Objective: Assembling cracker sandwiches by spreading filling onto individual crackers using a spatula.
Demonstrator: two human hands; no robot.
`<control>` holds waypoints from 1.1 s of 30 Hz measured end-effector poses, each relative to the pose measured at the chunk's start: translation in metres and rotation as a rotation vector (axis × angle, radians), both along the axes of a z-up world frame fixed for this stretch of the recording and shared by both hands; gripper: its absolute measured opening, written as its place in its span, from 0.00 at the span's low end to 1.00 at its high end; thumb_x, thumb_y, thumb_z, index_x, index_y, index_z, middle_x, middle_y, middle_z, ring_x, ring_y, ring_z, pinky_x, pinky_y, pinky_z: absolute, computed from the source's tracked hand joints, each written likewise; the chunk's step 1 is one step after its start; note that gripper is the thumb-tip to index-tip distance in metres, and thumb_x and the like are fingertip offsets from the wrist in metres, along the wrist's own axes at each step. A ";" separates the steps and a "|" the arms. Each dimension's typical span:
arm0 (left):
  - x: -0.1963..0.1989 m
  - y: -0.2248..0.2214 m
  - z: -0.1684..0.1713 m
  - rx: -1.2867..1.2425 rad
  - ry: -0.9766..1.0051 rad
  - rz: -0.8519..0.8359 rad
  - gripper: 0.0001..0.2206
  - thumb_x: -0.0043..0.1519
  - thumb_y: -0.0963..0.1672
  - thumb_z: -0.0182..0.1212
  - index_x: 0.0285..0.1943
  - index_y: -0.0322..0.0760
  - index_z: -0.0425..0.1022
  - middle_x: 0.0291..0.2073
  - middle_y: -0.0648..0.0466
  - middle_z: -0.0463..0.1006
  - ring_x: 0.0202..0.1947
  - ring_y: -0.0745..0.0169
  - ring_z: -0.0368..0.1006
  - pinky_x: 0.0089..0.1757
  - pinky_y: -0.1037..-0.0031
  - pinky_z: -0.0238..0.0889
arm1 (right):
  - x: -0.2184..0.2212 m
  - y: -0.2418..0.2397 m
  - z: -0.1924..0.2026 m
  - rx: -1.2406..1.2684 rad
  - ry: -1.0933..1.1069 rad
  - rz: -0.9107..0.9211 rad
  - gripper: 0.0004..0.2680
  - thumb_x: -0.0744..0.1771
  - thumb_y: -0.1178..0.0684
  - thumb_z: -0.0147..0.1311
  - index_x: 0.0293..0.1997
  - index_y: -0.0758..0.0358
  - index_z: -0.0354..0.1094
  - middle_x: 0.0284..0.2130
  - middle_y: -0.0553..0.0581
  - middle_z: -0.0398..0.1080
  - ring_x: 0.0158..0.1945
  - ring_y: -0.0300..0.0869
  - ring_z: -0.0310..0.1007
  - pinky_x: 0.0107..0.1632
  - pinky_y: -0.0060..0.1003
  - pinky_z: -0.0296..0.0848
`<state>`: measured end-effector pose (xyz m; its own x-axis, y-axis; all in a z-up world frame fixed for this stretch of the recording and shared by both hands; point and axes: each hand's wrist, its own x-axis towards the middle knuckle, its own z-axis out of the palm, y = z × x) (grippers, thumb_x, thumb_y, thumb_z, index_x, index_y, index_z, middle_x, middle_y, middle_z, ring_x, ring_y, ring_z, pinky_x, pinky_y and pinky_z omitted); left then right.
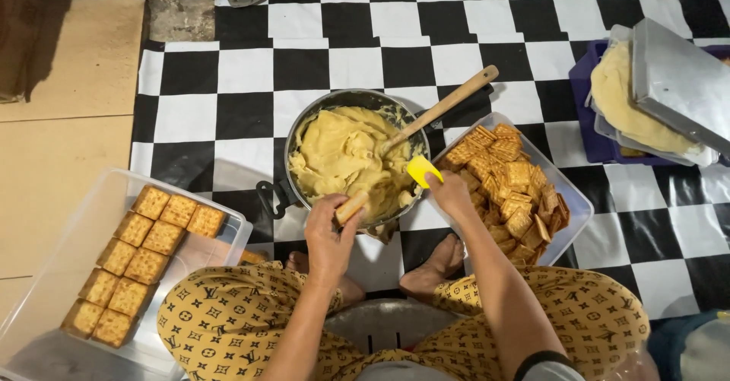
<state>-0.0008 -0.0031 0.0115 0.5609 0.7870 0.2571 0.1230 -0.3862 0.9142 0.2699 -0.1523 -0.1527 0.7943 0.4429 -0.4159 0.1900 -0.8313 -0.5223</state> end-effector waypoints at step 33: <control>-0.011 0.036 -0.072 -1.320 -0.637 0.159 0.11 0.65 0.44 0.63 0.55 0.37 0.77 0.47 0.47 0.82 0.44 0.53 0.81 0.44 0.61 0.79 | -0.063 -0.022 0.160 -0.201 -0.245 0.092 0.22 0.69 0.29 0.42 0.50 0.59 0.71 0.39 0.72 0.77 0.50 0.65 0.77 0.52 0.60 0.73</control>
